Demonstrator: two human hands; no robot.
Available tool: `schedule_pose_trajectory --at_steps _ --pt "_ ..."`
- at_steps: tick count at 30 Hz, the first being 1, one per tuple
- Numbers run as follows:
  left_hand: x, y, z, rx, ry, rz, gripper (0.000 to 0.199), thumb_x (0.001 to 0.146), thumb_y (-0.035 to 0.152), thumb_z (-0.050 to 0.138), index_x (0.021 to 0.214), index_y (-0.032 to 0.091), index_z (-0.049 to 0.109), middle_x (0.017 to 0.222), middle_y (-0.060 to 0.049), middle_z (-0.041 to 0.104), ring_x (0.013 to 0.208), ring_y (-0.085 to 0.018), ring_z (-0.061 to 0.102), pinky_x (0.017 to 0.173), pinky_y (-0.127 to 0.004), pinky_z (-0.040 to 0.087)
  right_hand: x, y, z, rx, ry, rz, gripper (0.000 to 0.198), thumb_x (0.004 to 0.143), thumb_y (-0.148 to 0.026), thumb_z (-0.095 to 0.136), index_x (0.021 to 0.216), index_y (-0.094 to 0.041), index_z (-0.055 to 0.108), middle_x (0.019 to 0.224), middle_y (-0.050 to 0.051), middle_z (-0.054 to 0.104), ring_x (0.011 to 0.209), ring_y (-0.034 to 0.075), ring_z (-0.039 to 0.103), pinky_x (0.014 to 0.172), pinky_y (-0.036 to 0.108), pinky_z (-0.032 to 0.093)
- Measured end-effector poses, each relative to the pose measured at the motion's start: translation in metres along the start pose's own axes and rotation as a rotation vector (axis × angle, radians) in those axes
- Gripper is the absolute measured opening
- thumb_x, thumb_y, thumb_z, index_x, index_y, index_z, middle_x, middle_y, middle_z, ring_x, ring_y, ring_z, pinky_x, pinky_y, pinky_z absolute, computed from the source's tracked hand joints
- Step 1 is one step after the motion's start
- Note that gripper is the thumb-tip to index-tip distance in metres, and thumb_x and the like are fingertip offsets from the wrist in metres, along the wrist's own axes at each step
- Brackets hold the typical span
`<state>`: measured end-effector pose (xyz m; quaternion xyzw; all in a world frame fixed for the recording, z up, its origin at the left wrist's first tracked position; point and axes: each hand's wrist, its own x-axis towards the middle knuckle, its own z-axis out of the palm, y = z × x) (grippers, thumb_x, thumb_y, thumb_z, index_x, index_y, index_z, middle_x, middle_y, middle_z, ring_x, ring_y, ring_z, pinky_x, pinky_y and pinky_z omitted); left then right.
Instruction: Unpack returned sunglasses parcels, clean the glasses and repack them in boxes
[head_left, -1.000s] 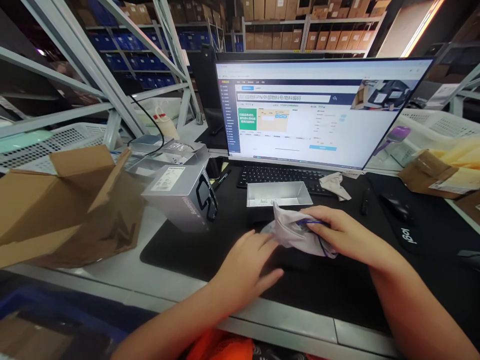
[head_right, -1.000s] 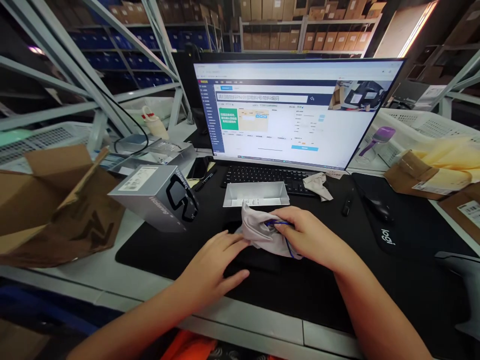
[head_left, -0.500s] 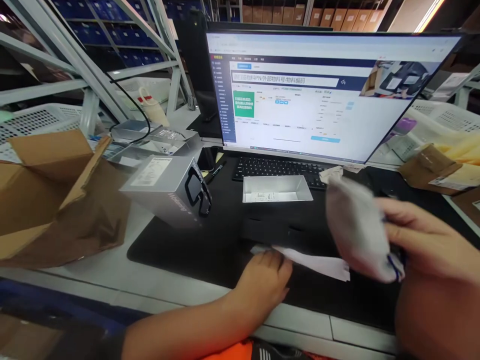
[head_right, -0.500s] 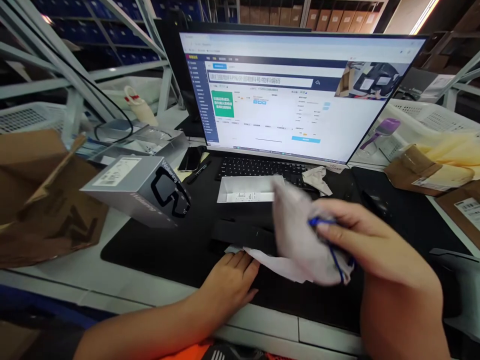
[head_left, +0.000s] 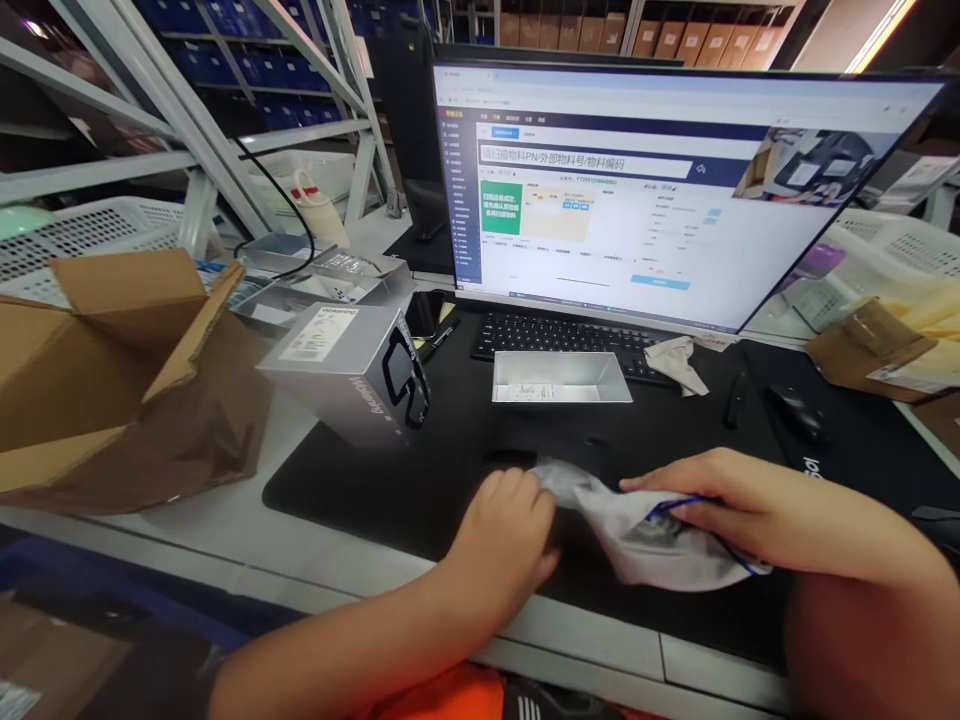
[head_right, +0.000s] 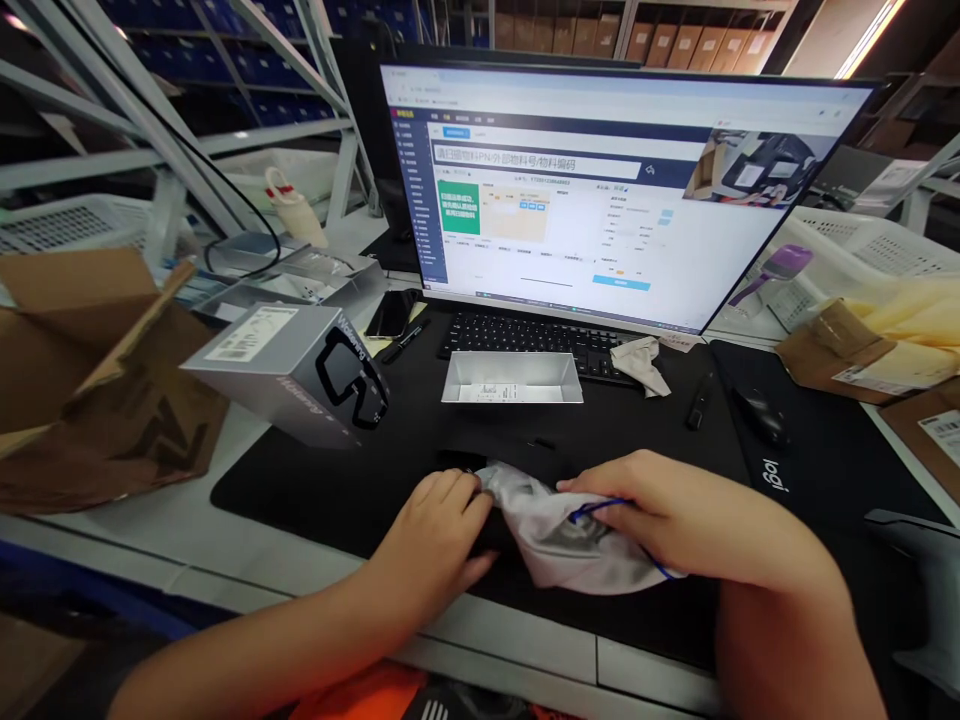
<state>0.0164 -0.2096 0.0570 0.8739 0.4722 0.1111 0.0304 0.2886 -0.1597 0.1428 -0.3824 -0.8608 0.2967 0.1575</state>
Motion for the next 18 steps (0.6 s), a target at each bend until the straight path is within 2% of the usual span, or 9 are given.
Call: schedule_pose_trajectory --at_steps 2,3,6,8,11,13,14,16,18 --pt "-0.001 -0.007 -0.009 -0.053 0.032 0.009 0.036 0.075 0.031 0.082 0.102 0.016 0.062 0.106 -0.011 0.063 0.101 -0.031 0.057 0.086 -0.046 0.050 -0.009 0.003 -0.018 0.023 -0.050 0.050 0.031 0.093 -0.032 0.059 0.120 -0.032 0.073 0.107 0.001 0.074 0.090 0.021 0.071 0.079 0.028 0.061" --pt "-0.001 -0.011 -0.014 -0.078 0.057 0.024 0.040 0.075 0.030 0.083 0.106 0.017 0.062 0.109 -0.011 0.063 0.104 -0.031 0.057 0.089 -0.048 0.050 -0.013 0.004 -0.027 0.030 0.002 0.075 0.030 0.094 -0.036 0.058 0.119 -0.031 0.074 0.106 0.004 0.074 0.087 0.021 0.071 0.074 0.028 0.062" --pt "-0.001 -0.024 -0.035 -0.163 0.162 0.056 0.051 0.075 0.032 0.084 0.118 0.018 0.059 0.119 -0.011 0.062 0.111 -0.031 0.057 0.096 -0.049 0.050 -0.020 0.005 -0.041 0.006 0.320 0.147 0.030 0.093 -0.040 0.059 0.114 -0.024 0.075 0.086 0.007 0.074 0.056 0.015 0.063 0.046 0.023 0.052" --pt "0.003 -0.030 -0.053 -0.241 0.242 0.038 0.063 0.078 0.038 0.081 0.131 0.021 0.053 0.129 -0.012 0.058 0.118 -0.031 0.056 0.099 -0.048 0.050 -0.020 0.002 -0.038 -0.104 0.532 0.143 0.026 0.093 -0.034 0.059 0.112 -0.023 0.074 0.078 0.004 0.072 0.047 0.012 0.057 0.040 0.022 0.046" --pt "0.017 -0.026 -0.077 -0.336 0.358 0.043 0.095 0.075 0.052 0.082 0.150 0.024 0.032 0.149 -0.016 0.044 0.135 -0.034 0.046 0.108 -0.051 0.047 -0.009 -0.009 -0.020 -0.453 0.733 -0.025 0.028 0.090 -0.017 0.055 0.110 -0.024 0.074 0.095 0.004 0.075 0.077 0.018 0.070 0.065 0.029 0.058" --pt "0.029 -0.015 -0.086 -0.342 0.377 0.104 0.113 0.068 0.055 0.085 0.156 0.024 0.021 0.159 -0.018 0.031 0.144 -0.036 0.037 0.113 -0.054 0.043 0.002 -0.019 -0.003 -0.663 0.753 -0.189 0.032 0.089 -0.011 0.054 0.112 -0.024 0.073 0.108 0.003 0.074 0.097 0.021 0.070 0.086 0.037 0.058" --pt "0.035 -0.009 -0.086 -0.330 0.374 0.138 0.115 0.067 0.053 0.086 0.156 0.023 0.020 0.161 -0.019 0.027 0.146 -0.037 0.034 0.114 -0.055 0.041 0.008 -0.023 0.006 -0.717 0.742 -0.268 0.033 0.090 -0.010 0.055 0.113 -0.024 0.072 0.111 0.003 0.074 0.099 0.021 0.070 0.091 0.039 0.057" --pt "0.047 0.002 -0.081 -0.305 0.359 0.181 0.104 0.071 0.043 0.085 0.154 0.022 0.026 0.160 -0.019 0.031 0.144 -0.036 0.038 0.113 -0.054 0.043 0.017 -0.030 0.022 -0.738 0.729 -0.413 0.035 0.090 -0.010 0.057 0.118 -0.026 0.070 0.112 0.002 0.074 0.099 0.019 0.070 0.098 0.040 0.056" --pt "0.055 0.005 -0.071 -0.323 0.354 0.196 0.074 0.080 0.030 0.077 0.144 0.022 0.042 0.147 -0.015 0.051 0.131 -0.031 0.054 0.106 -0.048 0.051 0.023 -0.031 0.032 -0.669 0.745 -0.512 0.040 0.091 -0.010 0.057 0.127 -0.027 0.065 0.114 0.002 0.073 0.102 0.017 0.070 0.101 0.038 0.055"
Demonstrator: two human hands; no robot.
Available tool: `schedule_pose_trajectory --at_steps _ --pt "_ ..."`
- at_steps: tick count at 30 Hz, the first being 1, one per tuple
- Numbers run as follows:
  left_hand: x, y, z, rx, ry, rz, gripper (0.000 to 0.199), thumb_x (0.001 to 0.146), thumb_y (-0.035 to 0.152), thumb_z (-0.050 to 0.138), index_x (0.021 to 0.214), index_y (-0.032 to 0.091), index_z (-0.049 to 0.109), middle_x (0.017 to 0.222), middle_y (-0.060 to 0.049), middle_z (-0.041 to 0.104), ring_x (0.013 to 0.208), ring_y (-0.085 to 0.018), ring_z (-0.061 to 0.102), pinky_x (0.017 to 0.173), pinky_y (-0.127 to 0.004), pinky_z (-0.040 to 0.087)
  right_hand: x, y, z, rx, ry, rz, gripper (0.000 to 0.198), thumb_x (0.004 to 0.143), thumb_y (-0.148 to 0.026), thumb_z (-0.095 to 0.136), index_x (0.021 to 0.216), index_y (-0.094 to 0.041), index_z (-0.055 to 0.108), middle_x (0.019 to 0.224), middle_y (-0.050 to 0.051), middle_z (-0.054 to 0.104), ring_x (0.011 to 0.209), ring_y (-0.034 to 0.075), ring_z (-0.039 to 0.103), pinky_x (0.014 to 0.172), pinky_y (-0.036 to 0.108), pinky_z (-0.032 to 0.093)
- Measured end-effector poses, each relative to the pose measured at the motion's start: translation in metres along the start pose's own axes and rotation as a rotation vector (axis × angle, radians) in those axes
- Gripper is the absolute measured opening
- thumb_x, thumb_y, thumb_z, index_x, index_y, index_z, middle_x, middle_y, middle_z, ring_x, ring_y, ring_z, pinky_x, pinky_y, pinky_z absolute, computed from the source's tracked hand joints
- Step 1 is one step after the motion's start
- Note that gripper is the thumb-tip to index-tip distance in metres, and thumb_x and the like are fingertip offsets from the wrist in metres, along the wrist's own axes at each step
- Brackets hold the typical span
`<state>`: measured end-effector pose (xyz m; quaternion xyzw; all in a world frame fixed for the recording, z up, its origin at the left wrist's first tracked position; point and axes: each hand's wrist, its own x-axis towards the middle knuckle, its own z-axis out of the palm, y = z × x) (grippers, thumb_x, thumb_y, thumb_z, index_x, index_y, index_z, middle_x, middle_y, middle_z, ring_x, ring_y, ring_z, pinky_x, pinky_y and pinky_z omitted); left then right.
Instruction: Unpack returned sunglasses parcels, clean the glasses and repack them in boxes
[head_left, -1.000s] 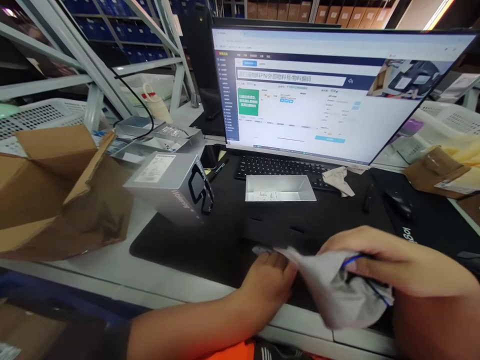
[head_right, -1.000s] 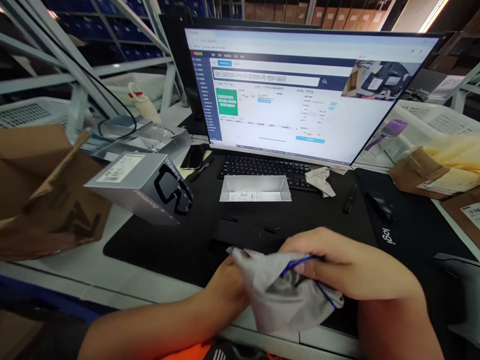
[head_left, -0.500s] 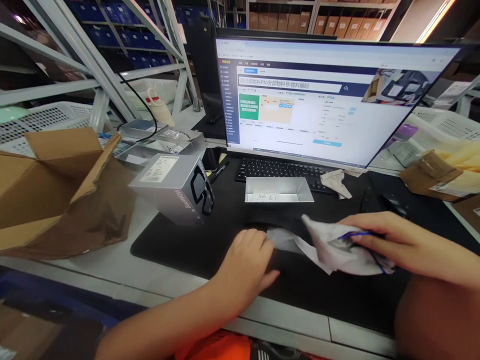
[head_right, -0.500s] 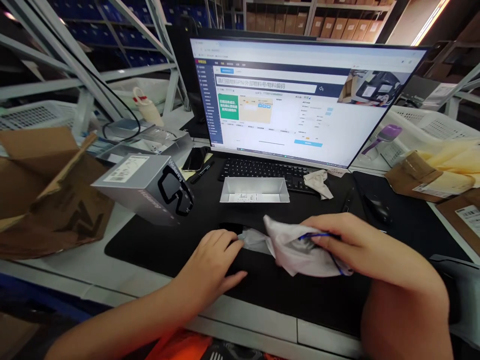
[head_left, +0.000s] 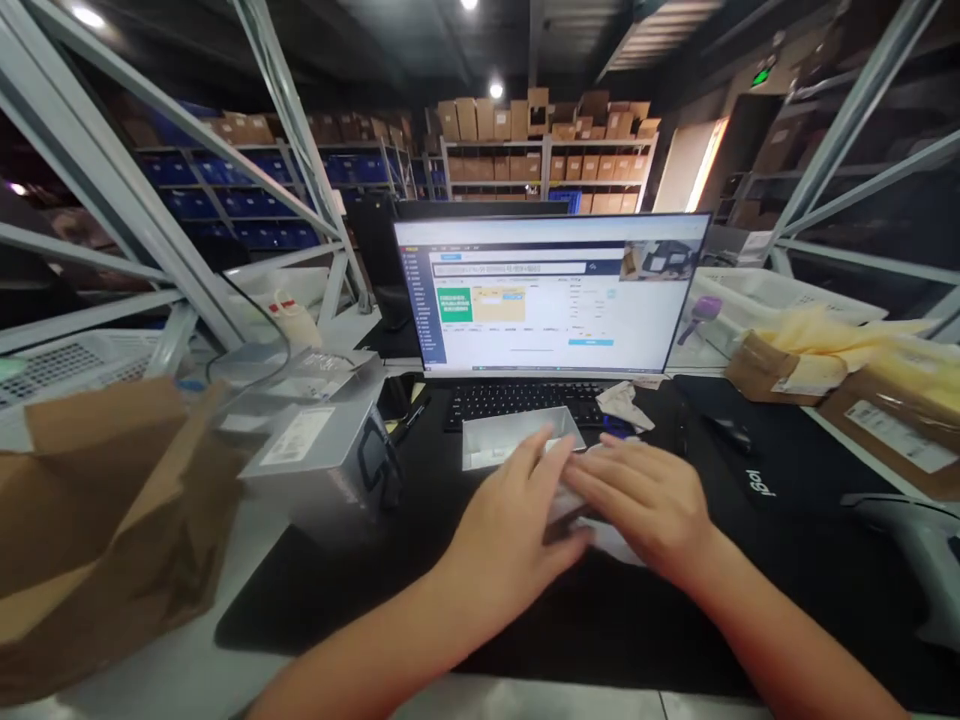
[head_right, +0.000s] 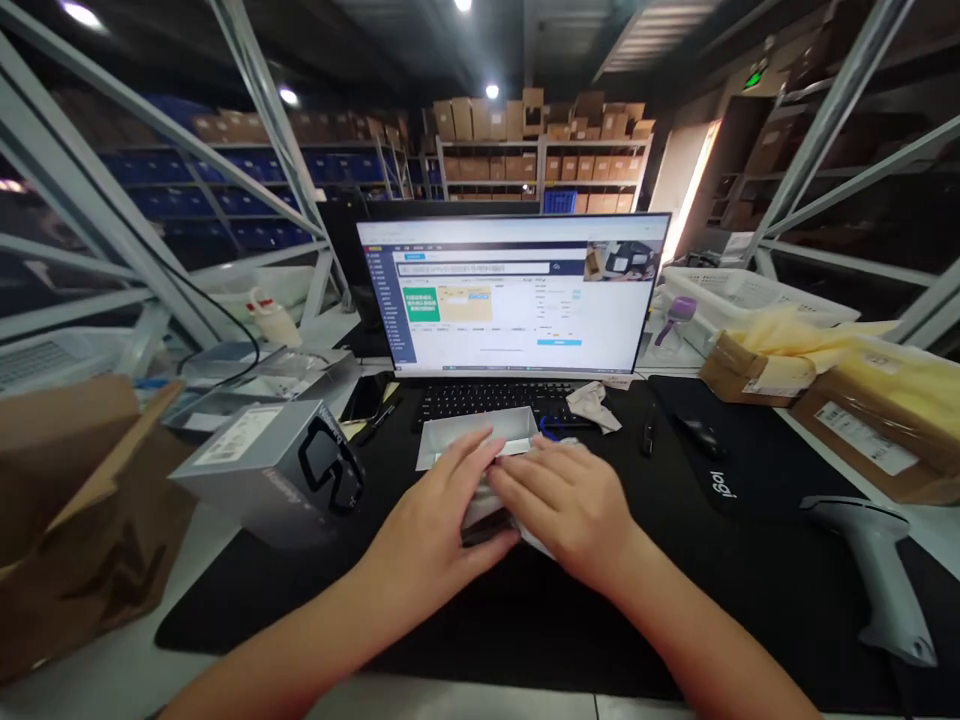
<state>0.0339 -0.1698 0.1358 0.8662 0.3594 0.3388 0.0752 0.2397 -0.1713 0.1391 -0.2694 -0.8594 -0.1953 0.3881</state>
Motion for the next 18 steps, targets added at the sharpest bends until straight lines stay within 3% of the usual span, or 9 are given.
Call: schedule_pose_trajectory --at_steps 3,7,9,12,18 --pt "0.001 -0.016 0.009 -0.062 0.049 0.041 0.036 0.087 0.013 0.059 0.121 0.024 0.060 0.114 -0.005 0.072 0.102 -0.023 0.070 0.089 -0.038 0.059 -0.002 0.005 0.001 0.072 0.076 0.082 0.044 0.091 -0.019 0.064 0.135 -0.027 0.059 0.124 0.006 0.068 0.113 0.018 0.065 0.103 0.037 0.055" --pt "0.001 -0.039 0.002 -0.089 0.289 0.014 0.043 0.080 0.002 0.047 0.114 0.023 0.064 0.111 -0.005 0.072 0.102 -0.022 0.069 0.091 -0.037 0.056 -0.002 0.026 -0.014 0.085 0.159 0.364 0.067 0.072 -0.049 0.083 0.129 -0.025 0.058 0.132 0.013 0.059 0.122 0.027 0.059 0.099 0.045 0.057" --pt "0.002 -0.044 -0.002 -0.112 0.361 -0.074 0.045 0.079 0.003 0.047 0.114 0.024 0.063 0.110 -0.003 0.071 0.103 -0.021 0.067 0.091 -0.036 0.055 -0.001 0.031 -0.018 0.148 0.227 0.481 0.058 0.072 -0.047 0.084 0.120 -0.025 0.060 0.123 0.011 0.061 0.107 0.023 0.064 0.085 0.038 0.062" --pt "0.003 -0.047 0.000 -0.155 0.405 -0.105 0.045 0.079 0.003 0.045 0.116 0.024 0.061 0.112 -0.004 0.069 0.106 -0.021 0.065 0.094 -0.037 0.054 0.000 0.026 -0.013 0.316 0.217 0.529 0.041 0.078 -0.037 0.081 0.112 -0.025 0.061 0.117 0.007 0.063 0.089 0.016 0.067 0.066 0.027 0.062" --pt "0.005 -0.046 0.014 -0.112 0.248 0.059 0.040 0.085 0.007 0.047 0.121 0.023 0.056 0.125 -0.009 0.064 0.117 -0.024 0.061 0.100 -0.044 0.052 0.002 0.007 0.005 0.308 0.325 0.530 0.027 0.087 -0.018 0.065 0.113 -0.025 0.063 0.115 0.006 0.068 0.103 0.017 0.067 0.074 0.026 0.063"
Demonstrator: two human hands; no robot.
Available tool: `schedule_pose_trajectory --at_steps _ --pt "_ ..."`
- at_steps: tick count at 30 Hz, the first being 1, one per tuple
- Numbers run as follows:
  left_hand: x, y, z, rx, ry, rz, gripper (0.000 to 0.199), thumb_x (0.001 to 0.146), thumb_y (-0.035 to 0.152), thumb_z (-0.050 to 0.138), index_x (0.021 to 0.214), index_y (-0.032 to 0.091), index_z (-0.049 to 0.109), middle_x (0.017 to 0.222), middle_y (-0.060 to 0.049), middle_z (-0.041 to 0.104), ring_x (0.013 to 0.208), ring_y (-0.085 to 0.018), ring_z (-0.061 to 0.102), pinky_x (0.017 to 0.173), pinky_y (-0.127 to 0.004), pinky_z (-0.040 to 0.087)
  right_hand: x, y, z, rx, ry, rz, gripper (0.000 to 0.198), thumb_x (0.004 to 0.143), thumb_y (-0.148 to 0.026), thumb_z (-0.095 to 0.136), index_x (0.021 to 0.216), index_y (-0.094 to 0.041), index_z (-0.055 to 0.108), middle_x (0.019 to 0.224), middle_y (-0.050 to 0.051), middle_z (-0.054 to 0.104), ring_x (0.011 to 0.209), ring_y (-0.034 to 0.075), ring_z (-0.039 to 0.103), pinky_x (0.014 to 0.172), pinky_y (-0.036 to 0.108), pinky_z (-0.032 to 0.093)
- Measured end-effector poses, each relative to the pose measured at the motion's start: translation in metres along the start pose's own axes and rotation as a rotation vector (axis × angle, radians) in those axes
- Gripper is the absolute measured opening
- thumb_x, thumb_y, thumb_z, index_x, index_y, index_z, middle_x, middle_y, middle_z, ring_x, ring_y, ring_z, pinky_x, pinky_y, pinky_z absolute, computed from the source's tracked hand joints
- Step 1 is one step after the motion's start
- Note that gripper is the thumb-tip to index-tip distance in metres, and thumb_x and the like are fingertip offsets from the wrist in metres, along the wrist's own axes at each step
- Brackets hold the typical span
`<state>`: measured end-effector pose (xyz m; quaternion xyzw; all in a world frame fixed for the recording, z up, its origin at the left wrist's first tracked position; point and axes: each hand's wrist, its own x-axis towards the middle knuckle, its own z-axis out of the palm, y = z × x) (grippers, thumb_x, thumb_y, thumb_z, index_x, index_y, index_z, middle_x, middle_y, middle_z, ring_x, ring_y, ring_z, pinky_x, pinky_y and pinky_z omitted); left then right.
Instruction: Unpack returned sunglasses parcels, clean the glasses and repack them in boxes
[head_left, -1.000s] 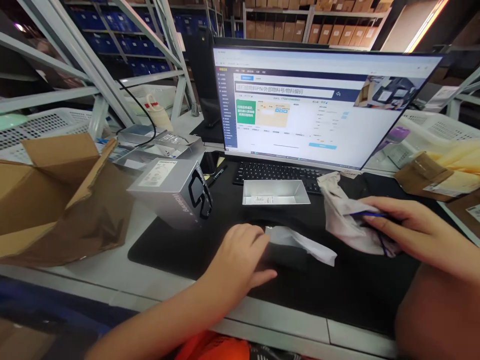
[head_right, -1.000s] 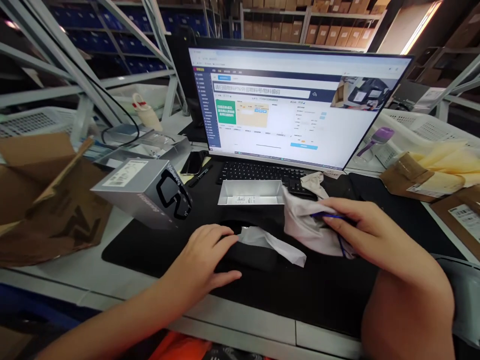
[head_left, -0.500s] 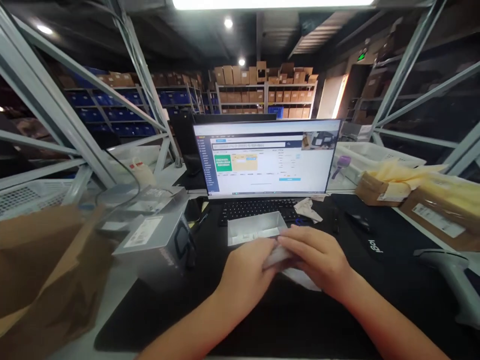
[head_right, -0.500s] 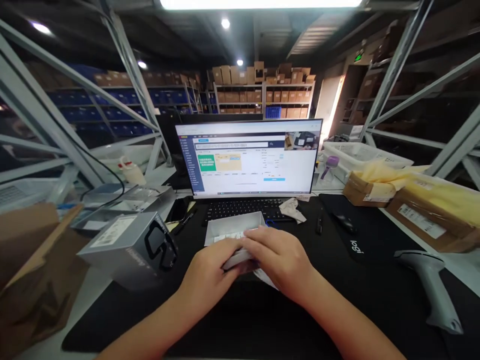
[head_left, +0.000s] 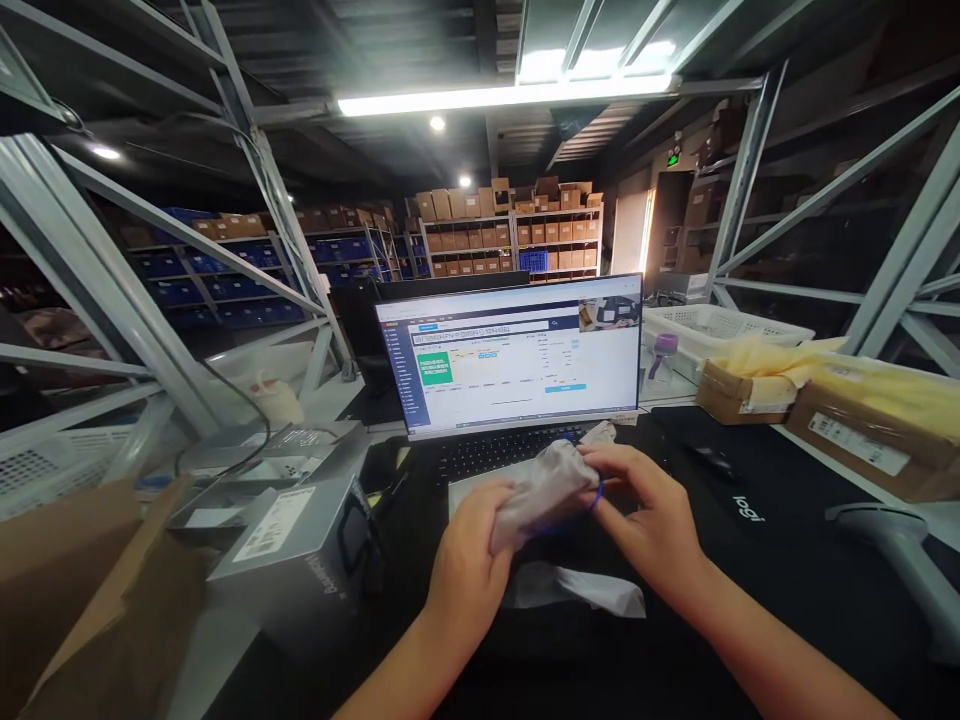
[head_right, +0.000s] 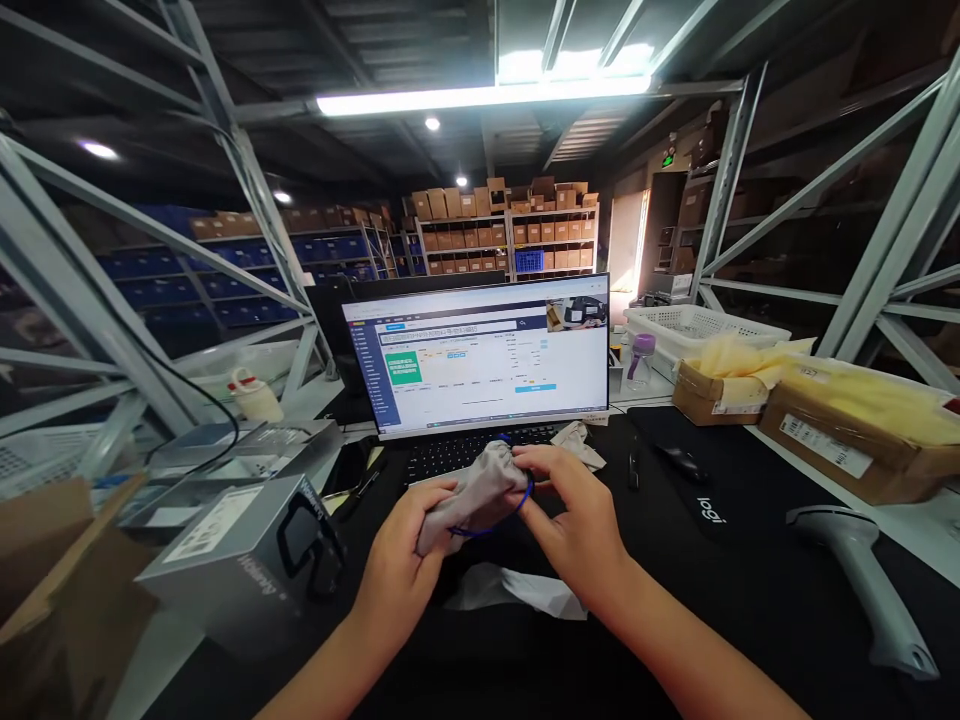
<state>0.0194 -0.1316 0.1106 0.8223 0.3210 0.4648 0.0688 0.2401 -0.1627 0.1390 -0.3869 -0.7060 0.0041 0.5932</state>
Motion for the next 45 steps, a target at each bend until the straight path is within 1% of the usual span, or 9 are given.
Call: schedule_pose_trajectory --at_steps 4,11,14,21,33,37,40,43,45 --pt "0.001 0.009 0.003 0.056 -0.059 0.059 0.040 0.082 0.004 0.049 0.116 0.023 0.057 0.126 -0.010 0.062 0.117 -0.025 0.061 0.098 -0.043 0.055 -0.004 -0.003 0.007 -0.045 0.026 -0.101 0.026 0.083 -0.007 0.058 0.100 -0.025 0.065 0.113 0.005 0.070 0.106 0.019 0.067 0.082 0.031 0.062" --pt "-0.008 0.016 0.007 0.190 0.217 0.297 0.044 0.090 0.016 0.064 0.130 0.023 0.046 0.105 -0.008 0.065 0.093 -0.020 0.067 0.077 -0.032 0.060 -0.018 0.001 0.021 0.010 -0.090 -0.281 0.044 0.085 -0.001 0.051 0.119 -0.028 0.060 0.119 0.006 0.066 0.110 0.017 0.065 0.092 0.034 0.061" --pt "-0.010 0.019 0.003 0.258 0.145 0.355 0.040 0.094 0.015 0.060 0.130 0.023 0.046 0.101 -0.007 0.064 0.085 -0.018 0.066 0.071 -0.027 0.059 -0.019 0.001 0.022 0.026 -0.109 -0.261 0.037 0.086 -0.002 0.052 0.112 -0.026 0.063 0.121 0.007 0.063 0.100 0.016 0.068 0.085 0.030 0.062" --pt "-0.003 0.039 -0.022 0.295 -0.149 0.206 0.026 0.092 0.015 0.051 0.115 0.024 0.057 0.093 -0.003 0.055 0.073 -0.016 0.058 0.059 -0.026 0.051 -0.020 -0.002 0.023 0.091 -0.087 -0.183 0.024 0.079 0.002 0.052 0.075 -0.020 0.060 0.118 0.006 0.060 0.085 0.014 0.069 0.069 0.028 0.062" --pt "0.001 0.027 -0.031 0.546 0.044 0.276 0.009 0.087 0.021 0.063 0.080 0.020 0.056 0.096 -0.006 0.058 0.079 -0.020 0.059 0.060 -0.028 0.050 -0.006 -0.002 -0.001 -0.521 -0.081 -0.434 0.019 0.083 0.000 0.053 0.084 -0.019 0.058 0.103 0.004 0.071 0.073 0.010 0.067 0.059 0.018 0.051" --pt "0.001 0.021 -0.027 0.469 0.031 0.123 0.032 0.076 0.034 0.082 0.085 0.021 0.054 0.106 -0.007 0.058 0.084 -0.020 0.064 0.065 -0.030 0.056 -0.007 0.004 0.006 -0.355 -0.140 -0.293 0.023 0.080 0.003 0.047 0.079 -0.019 0.051 0.097 0.003 0.070 0.077 0.009 0.067 0.060 0.016 0.049" --pt "-0.005 0.022 -0.011 0.239 0.021 -0.017 0.067 0.059 0.039 0.094 0.108 0.023 0.052 0.124 -0.012 0.054 0.103 -0.026 0.066 0.076 -0.035 0.060 -0.010 0.002 0.014 -0.119 -0.118 -0.208 0.025 0.079 0.005 0.043 0.078 -0.019 0.050 0.101 0.004 0.070 0.093 0.010 0.068 0.075 0.017 0.053" --pt "-0.010 0.019 0.007 0.108 0.045 -0.069 0.115 0.051 0.039 0.097 0.143 0.021 0.030 0.149 -0.023 0.036 0.137 -0.040 0.044 0.103 -0.054 0.050 -0.011 -0.005 0.015 0.017 -0.138 -0.210 0.028 0.079 0.003 0.044 0.085 -0.019 0.059 0.110 0.007 0.068 0.104 0.012 0.066 0.082 0.019 0.053" --pt "-0.011 0.015 0.016 -0.016 -0.010 -0.074 0.127 0.052 0.040 0.096 0.151 0.021 0.018 0.156 -0.025 0.027 0.144 -0.042 0.035 0.111 -0.059 0.041 -0.011 -0.011 0.013 0.102 -0.139 -0.191 0.025 0.079 0.001 0.048 0.081 -0.019 0.062 0.112 0.006 0.068 0.102 0.012 0.066 0.082 0.019 0.053"
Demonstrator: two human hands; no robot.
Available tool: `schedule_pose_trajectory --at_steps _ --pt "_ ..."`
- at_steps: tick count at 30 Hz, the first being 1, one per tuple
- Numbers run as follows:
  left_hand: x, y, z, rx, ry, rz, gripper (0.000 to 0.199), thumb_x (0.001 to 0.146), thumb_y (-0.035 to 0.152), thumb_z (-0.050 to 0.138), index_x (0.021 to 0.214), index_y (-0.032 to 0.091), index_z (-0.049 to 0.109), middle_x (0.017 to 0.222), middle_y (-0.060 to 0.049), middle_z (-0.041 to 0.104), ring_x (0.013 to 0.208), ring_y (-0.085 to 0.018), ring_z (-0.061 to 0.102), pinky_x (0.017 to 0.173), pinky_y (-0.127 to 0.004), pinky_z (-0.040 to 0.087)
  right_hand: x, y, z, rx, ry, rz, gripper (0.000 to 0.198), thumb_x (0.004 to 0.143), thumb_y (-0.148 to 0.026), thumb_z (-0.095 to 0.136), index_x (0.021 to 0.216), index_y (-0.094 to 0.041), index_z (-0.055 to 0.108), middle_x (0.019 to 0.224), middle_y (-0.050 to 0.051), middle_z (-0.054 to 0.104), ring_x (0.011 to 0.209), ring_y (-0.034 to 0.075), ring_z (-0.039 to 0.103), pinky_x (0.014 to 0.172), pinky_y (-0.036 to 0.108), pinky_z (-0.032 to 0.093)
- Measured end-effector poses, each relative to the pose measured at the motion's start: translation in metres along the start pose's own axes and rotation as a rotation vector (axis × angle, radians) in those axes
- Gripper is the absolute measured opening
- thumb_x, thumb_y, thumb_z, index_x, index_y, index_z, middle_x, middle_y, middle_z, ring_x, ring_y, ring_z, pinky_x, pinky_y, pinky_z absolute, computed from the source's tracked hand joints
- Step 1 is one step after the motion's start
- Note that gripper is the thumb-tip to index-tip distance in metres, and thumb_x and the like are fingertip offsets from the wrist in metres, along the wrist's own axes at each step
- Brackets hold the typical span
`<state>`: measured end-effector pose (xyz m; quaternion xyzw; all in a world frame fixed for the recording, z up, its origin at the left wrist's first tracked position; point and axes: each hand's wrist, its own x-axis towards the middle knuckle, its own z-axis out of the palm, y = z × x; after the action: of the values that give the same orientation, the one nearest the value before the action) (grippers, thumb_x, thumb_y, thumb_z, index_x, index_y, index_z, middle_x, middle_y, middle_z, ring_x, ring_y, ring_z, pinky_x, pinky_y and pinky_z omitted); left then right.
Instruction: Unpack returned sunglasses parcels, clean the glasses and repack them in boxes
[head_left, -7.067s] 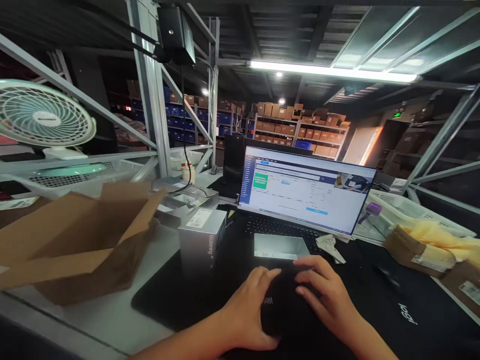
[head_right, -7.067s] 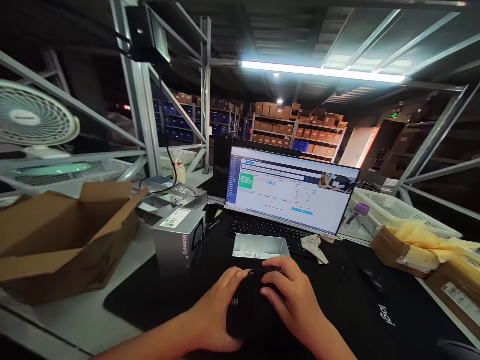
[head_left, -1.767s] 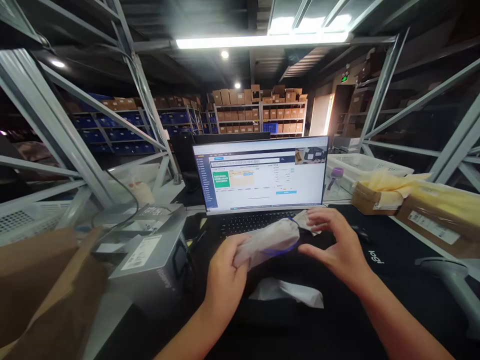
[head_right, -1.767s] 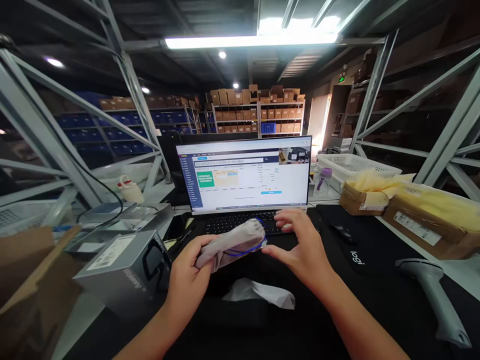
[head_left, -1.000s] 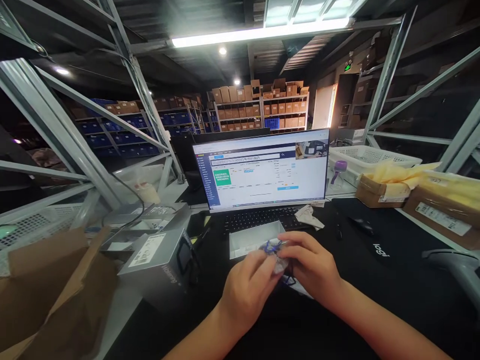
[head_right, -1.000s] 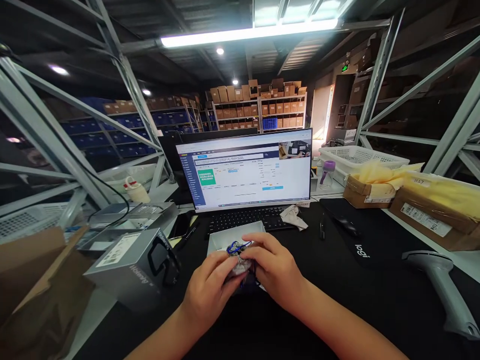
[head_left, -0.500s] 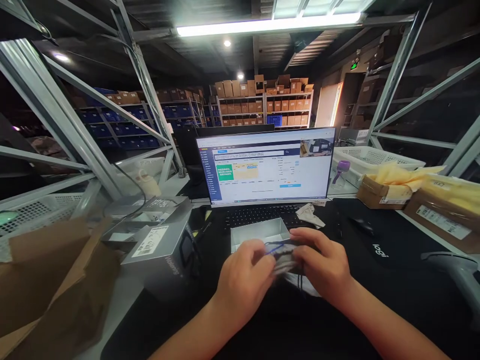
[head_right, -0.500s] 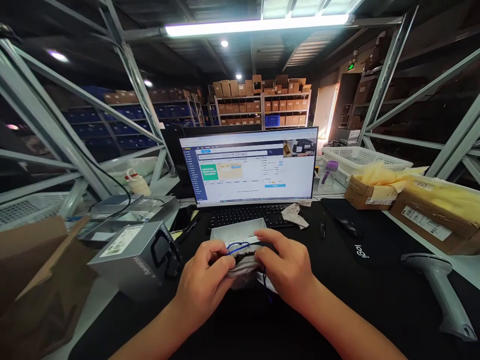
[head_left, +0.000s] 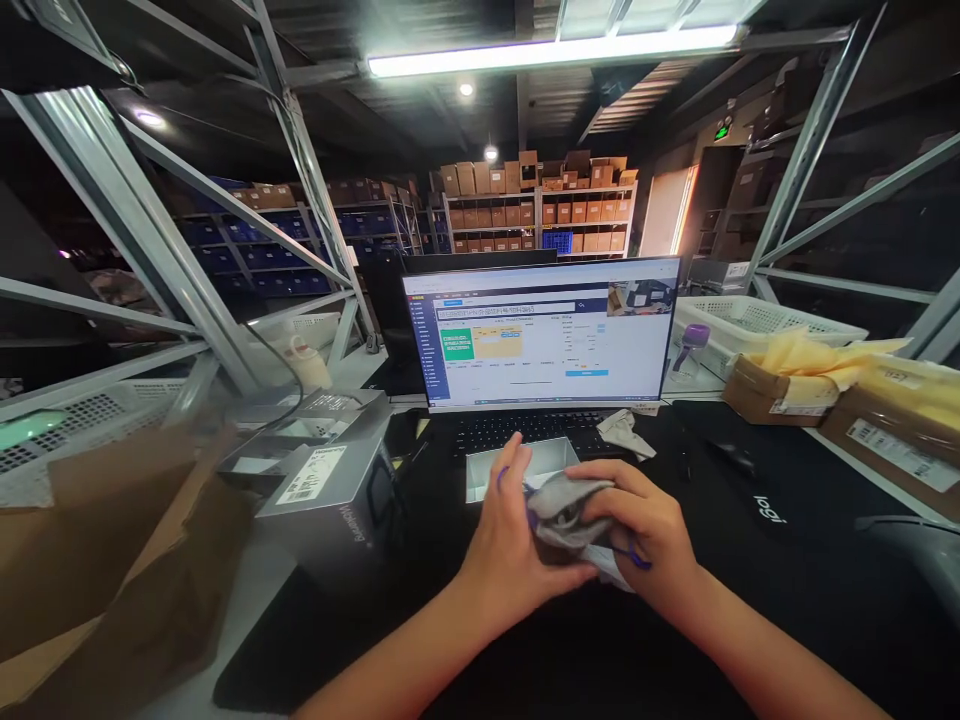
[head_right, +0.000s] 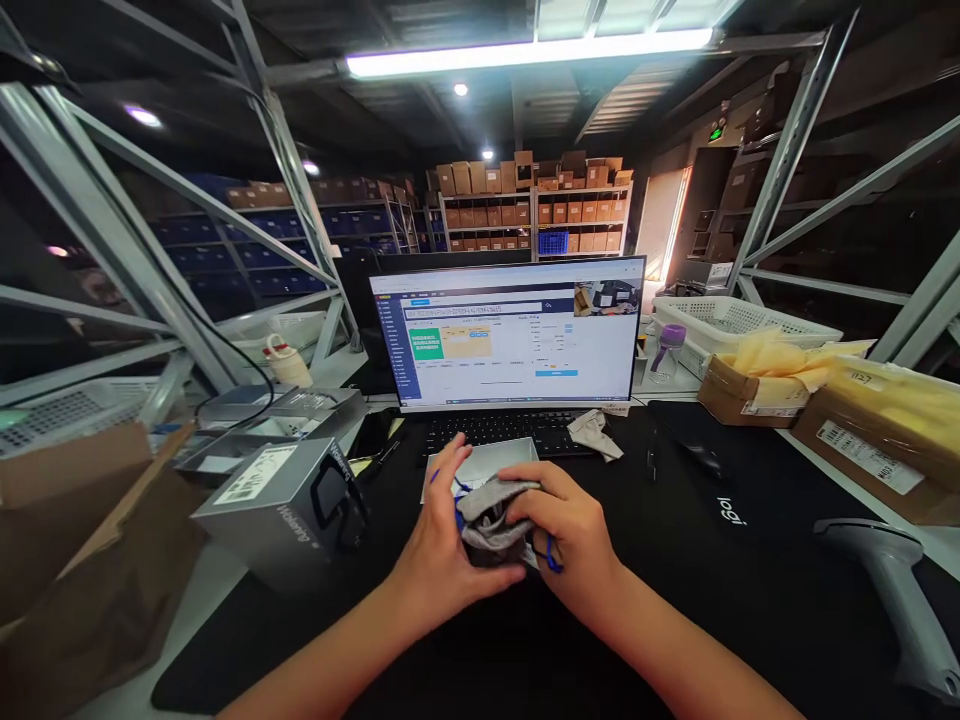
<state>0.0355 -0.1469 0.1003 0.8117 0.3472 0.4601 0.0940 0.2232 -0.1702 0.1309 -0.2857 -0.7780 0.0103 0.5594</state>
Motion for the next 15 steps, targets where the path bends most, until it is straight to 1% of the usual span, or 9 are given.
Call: schedule_pose_trajectory --at_steps 1,2,4,6,8,9,10,12,15 --pt "0.000 -0.002 0.003 -0.085 -0.046 -0.004 0.127 0.054 0.040 0.094 0.153 0.022 0.017 0.157 -0.024 0.028 0.143 -0.041 0.037 0.112 -0.058 0.041 0.001 -0.003 -0.001 0.051 0.015 0.018 0.023 0.079 0.000 0.049 0.077 -0.020 0.061 0.111 0.005 0.068 0.100 0.011 0.066 0.082 0.018 0.052" --pt "0.001 -0.003 0.005 -0.175 -0.091 -0.014 0.124 0.056 0.039 0.093 0.153 0.022 0.018 0.155 -0.022 0.034 0.140 -0.039 0.043 0.111 -0.055 0.043 0.002 -0.006 -0.003 0.108 0.032 0.040 0.023 0.080 0.000 0.050 0.072 -0.020 0.060 0.110 0.003 0.068 0.098 0.010 0.066 0.082 0.018 0.052" --pt "0.003 -0.004 0.006 -0.336 -0.155 -0.045 0.104 0.061 0.037 0.089 0.148 0.023 0.033 0.143 -0.016 0.052 0.125 -0.033 0.058 0.105 -0.047 0.049 0.004 -0.011 -0.007 0.226 0.019 0.095 0.025 0.083 -0.003 0.051 0.065 -0.020 0.058 0.113 0.001 0.068 0.100 0.010 0.066 0.084 0.019 0.051" --pt "0.005 -0.003 0.004 -0.434 -0.183 -0.097 0.077 0.066 0.035 0.086 0.133 0.022 0.051 0.122 -0.010 0.066 0.105 -0.027 0.067 0.092 -0.038 0.055 0.006 -0.012 -0.015 0.319 -0.083 0.161 0.025 0.087 -0.010 0.053 0.067 -0.021 0.061 0.121 0.000 0.066 0.105 0.012 0.065 0.086 0.022 0.051" --pt "0.007 -0.001 0.001 -0.464 -0.187 -0.151 0.058 0.067 0.033 0.085 0.118 0.021 0.061 0.102 -0.004 0.071 0.087 -0.022 0.068 0.077 -0.032 0.055 0.008 -0.011 -0.028 0.362 -0.223 0.230 0.020 0.093 -0.023 0.053 0.079 -0.023 0.067 0.132 0.002 0.061 0.113 0.017 0.062 0.092 0.028 0.051" --pt "0.009 -0.001 -0.001 -0.453 -0.174 -0.169 0.052 0.065 0.032 0.085 0.111 0.020 0.064 0.096 -0.003 0.071 0.082 -0.020 0.067 0.072 -0.030 0.054 0.009 -0.010 -0.036 0.366 -0.278 0.256 0.021 0.096 -0.031 0.051 0.086 -0.025 0.069 0.138 0.003 0.057 0.118 0.019 0.060 0.094 0.031 0.050" --pt "0.010 0.000 -0.003 -0.424 -0.146 -0.179 0.048 0.063 0.030 0.085 0.106 0.020 0.065 0.092 -0.002 0.071 0.079 -0.020 0.066 0.070 -0.029 0.052 0.010 -0.009 -0.044 0.357 -0.311 0.270 0.025 0.098 -0.037 0.048 0.092 -0.026 0.070 0.142 0.003 0.054 0.122 0.021 0.057 0.097 0.033 0.050" --pt "0.014 0.000 -0.009 -0.341 -0.075 -0.176 0.036 0.064 0.025 0.081 0.097 0.019 0.068 0.089 -0.002 0.071 0.079 -0.020 0.065 0.071 -0.029 0.051 0.011 -0.006 -0.057 0.283 -0.314 0.268 0.029 0.100 -0.039 0.043 0.100 -0.028 0.070 0.144 0.003 0.052 0.126 0.022 0.055 0.101 0.036 0.048" --pt "0.020 0.000 -0.018 -0.259 0.010 -0.166 0.024 0.068 0.021 0.074 0.092 0.020 0.069 0.088 -0.002 0.071 0.081 -0.020 0.065 0.073 -0.029 0.050 0.011 -0.008 -0.064 0.026 -0.275 0.237 0.018 0.097 -0.030 0.052 0.101 -0.030 0.070 0.138 0.000 0.056 0.123 0.017 0.057 0.101 0.031 0.048"
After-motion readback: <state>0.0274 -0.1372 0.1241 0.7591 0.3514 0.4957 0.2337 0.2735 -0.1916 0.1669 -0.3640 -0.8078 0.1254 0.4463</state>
